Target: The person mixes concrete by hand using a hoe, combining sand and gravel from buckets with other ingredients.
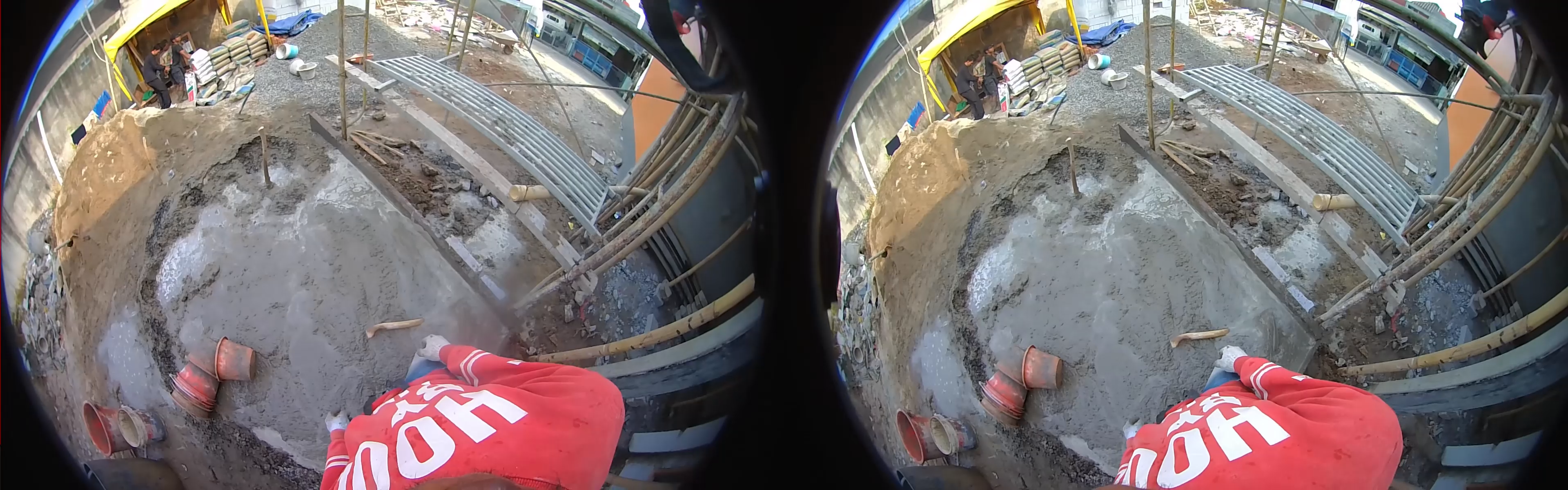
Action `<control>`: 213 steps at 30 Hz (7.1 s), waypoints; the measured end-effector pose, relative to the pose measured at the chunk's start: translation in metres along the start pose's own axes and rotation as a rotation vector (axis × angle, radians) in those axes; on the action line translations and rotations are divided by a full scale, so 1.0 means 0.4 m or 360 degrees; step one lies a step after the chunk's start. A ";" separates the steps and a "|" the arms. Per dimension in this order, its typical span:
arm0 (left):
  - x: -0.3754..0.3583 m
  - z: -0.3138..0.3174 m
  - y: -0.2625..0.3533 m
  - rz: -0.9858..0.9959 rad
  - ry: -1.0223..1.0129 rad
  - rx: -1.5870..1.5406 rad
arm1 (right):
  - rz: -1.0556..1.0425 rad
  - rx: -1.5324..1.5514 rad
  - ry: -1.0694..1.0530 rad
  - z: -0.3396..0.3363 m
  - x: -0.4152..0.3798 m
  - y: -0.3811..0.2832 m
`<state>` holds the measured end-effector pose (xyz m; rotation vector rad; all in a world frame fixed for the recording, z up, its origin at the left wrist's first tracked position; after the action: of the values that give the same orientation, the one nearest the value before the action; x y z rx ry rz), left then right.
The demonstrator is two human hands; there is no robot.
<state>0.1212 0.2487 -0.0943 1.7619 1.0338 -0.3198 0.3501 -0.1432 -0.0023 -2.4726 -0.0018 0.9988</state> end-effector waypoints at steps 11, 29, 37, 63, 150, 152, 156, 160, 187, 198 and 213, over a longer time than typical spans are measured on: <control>0.014 -0.009 0.002 0.0101 0.0053 0.0165 | 0.0055 0.0032 -0.0093 0.020 0.007 0.012; -0.006 -0.010 0.002 0.0119 0.0006 0.0258 | -0.0013 0.0016 0.0006 0.016 -0.010 0.009; -0.020 -0.024 0.048 0.0020 -0.0034 0.0069 | -0.0109 -0.0088 0.0098 0.018 0.012 0.010; -0.023 0.163 0.064 0.0153 -0.0199 0.0915 | 0.0333 0.0586 0.0447 0.054 -0.157 0.269; -0.258 0.141 0.048 0.0033 -0.0622 0.0598 | 0.1010 0.1919 -0.0142 0.639 0.012 -0.284; -0.248 0.126 0.050 0.0035 -0.0508 0.0545 | 0.0807 0.1835 -0.0166 0.602 0.023 -0.359; -0.007 0.210 0.121 0.0431 -0.0165 0.0388 | 0.0025 0.1672 -0.0262 0.455 0.238 -0.541; 0.374 0.245 0.371 0.0649 0.0213 0.0008 | -0.0417 0.1295 -0.0134 0.329 0.581 -0.722; 0.084 0.520 0.153 -0.0925 0.0026 -0.1640 | 0.0057 -0.0124 -0.0649 0.320 -0.026 -0.136; 0.218 -0.446 -0.232 -0.0399 0.1563 -0.1403 | -0.1365 -0.0166 -0.1073 0.938 0.122 -0.718; 0.487 0.337 -0.236 -0.1072 0.0584 -0.1404 | -0.1016 -0.0621 -0.0756 0.620 0.411 -0.400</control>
<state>0.1982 0.2385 -0.3374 0.6542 1.6938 0.0743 0.3353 0.1324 -0.1970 -2.2200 -1.1513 1.3269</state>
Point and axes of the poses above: each hand's wrist, its own x-axis towards the middle knuckle, its own z-axis out of the palm, y = z × x, the point moved 7 cm from there along x, towards the middle knuckle, and after that the axes turned 7 degrees about x, right-handed, at the moved point
